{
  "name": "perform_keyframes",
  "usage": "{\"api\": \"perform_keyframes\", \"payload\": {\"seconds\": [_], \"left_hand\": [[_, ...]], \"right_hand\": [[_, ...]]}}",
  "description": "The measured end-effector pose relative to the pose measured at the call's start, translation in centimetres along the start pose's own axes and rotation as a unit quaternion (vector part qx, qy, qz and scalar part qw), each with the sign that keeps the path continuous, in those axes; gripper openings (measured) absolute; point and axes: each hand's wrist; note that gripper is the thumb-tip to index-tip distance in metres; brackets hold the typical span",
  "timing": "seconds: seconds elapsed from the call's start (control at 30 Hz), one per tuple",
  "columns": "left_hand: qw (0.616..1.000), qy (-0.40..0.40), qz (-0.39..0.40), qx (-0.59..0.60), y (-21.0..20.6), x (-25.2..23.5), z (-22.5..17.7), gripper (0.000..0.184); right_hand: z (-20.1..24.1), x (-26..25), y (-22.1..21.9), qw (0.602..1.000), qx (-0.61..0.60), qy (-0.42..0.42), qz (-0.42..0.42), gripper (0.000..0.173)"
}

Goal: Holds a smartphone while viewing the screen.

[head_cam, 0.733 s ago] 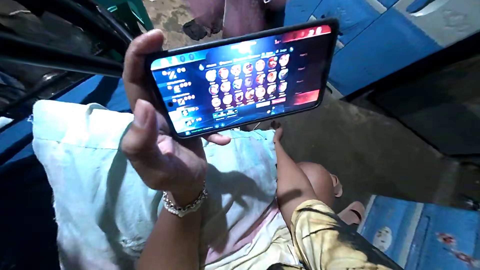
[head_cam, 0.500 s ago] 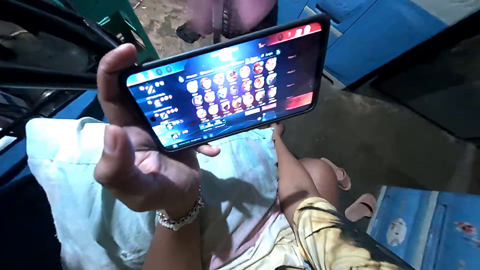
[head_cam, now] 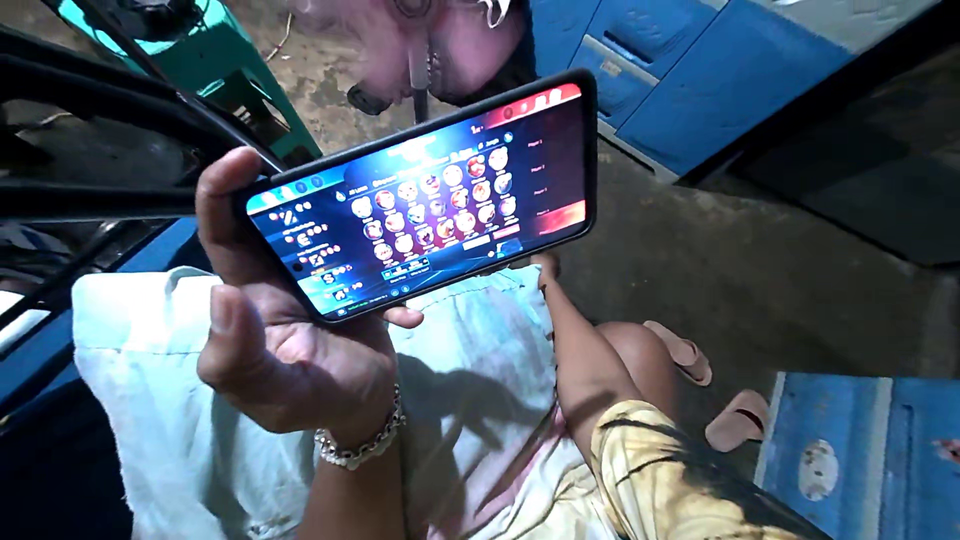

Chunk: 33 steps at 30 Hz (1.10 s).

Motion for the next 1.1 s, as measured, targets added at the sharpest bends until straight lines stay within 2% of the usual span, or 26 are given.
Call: {"api": "perform_keyframes", "payload": {"seconds": [0.17,0.37,0.47,0.6,0.77,0.83,0.87,0.9,0.93,0.97,1.0,1.1], "left_hand": [[1.000,0.012,-0.004,0.014,-0.4,0.0,-0.1,0.047],[1.000,0.005,0.003,0.004,-0.4,-0.1,-0.2,0.052],[1.000,0.009,-0.002,-0.002,-0.5,0.0,-0.1,0.052],[1.000,0.012,-0.001,-0.008,-0.4,0.0,-0.1,0.054],[1.000,0.008,0.005,-0.008,-0.3,0.0,-0.1,0.053],[1.000,0.006,0.004,-0.005,-0.3,0.0,-0.1,0.053],[1.000,0.005,0.003,0.000,-0.4,0.0,-0.1,0.053],[1.000,0.004,0.002,0.002,-0.4,0.0,-0.1,0.051],[1.000,0.004,0.003,0.003,-0.4,0.0,-0.1,0.051],[1.000,0.005,0.003,0.005,-0.4,0.0,-0.1,0.051],[1.000,0.006,0.001,0.005,-0.4,0.0,-0.1,0.051],[1.000,0.008,-0.001,0.001,-0.4,0.1,-0.1,0.051]], "right_hand": [[-1.4,-2.4,-1.0,0.998,0.063,0.019,0.023,0.042],[-1.0,-2.5,-1.7,1.000,0.010,0.016,-0.002,0.039],[0.5,-0.7,-0.6,0.996,0.068,0.024,0.043,0.040],[-5.3,-5.3,-3.0,0.994,-0.029,0.106,-0.008,0.043],[-6.4,-6.3,-3.5,0.994,-0.055,0.088,-0.015,0.043],[-4.8,-5.3,-3.5,0.995,-0.086,0.036,-0.030,0.043],[-3.1,-3.8,-2.1,0.997,-0.078,0.007,0.017,0.044],[-2.5,-2.6,-1.6,0.997,-0.072,0.028,0.015,0.042],[-3.6,-2.5,-3.9,0.979,-0.118,0.108,-0.128,0.037],[-1.2,-1.6,-0.9,0.994,-0.109,-0.005,0.028,0.041],[-1.3,-1.8,-1.1,0.991,-0.131,-0.021,0.021,0.041],[-1.8,-1.4,-2.3,0.988,-0.152,0.020,-0.032,0.040]]}}
Point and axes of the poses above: each hand's wrist, its own x-axis away from the middle knuckle, its own y-axis out of the back of the hand, z = x × y, and after that the axes turned 8 degrees about x, right-handed
